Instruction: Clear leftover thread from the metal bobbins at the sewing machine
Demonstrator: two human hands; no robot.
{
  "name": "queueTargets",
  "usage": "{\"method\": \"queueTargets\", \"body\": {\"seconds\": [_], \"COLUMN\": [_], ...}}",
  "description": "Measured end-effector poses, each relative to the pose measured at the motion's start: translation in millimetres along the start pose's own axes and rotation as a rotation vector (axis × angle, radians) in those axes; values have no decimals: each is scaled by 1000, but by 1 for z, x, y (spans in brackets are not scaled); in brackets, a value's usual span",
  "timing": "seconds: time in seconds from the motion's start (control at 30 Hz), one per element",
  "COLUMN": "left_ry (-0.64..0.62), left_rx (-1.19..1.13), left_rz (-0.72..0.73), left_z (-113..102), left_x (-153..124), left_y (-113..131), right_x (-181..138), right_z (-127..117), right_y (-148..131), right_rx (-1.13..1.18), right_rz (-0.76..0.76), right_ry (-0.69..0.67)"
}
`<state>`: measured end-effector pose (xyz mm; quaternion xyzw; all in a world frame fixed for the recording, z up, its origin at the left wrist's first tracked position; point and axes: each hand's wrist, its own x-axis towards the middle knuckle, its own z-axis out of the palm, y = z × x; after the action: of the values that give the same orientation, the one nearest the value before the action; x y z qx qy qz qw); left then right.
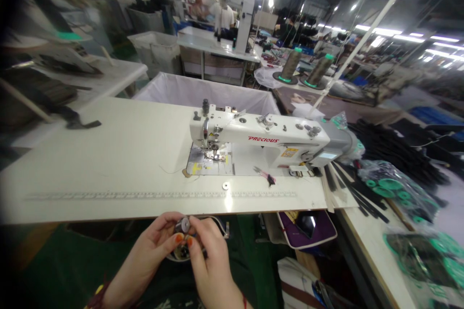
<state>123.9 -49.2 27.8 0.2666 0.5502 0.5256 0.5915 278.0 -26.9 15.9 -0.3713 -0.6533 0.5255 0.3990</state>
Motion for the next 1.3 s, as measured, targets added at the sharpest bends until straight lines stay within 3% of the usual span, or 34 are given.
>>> {"method": "queueTargets", "body": {"seconds": [0.1,0.3,0.37,0.47,0.53,0.63,0.8,1.17,1.3], "left_ry": [-35,-54,-71,-133,-197,-264,-287,-206,-236], "left_rx": [-35,24,163,536,781,960,1007,958,950], "left_rz": [7,52,140,383,507,554,509,527,526], "left_z": [-3,-7,-10,-14,-16,-19,-26,-37,-39], "left_x": [1,2,2,2,3,3,4,-2,-3], "left_y": [-3,-11,-11,-10,-7,-4,-2,-2,-2], "right_x": [0,0,0,2,4,9,16,38,39], "right_z": [0,1,3,6,8,9,9,3,7], "right_y": [-4,-4,0,9,16,25,34,33,37], "right_rx": [-96,-70,26,288,448,584,704,686,700], "right_rz": [-72,-63,32,259,382,477,569,570,639], "right_ry": [-73,-47,7,48,7,-96,-235,-464,-452]}}
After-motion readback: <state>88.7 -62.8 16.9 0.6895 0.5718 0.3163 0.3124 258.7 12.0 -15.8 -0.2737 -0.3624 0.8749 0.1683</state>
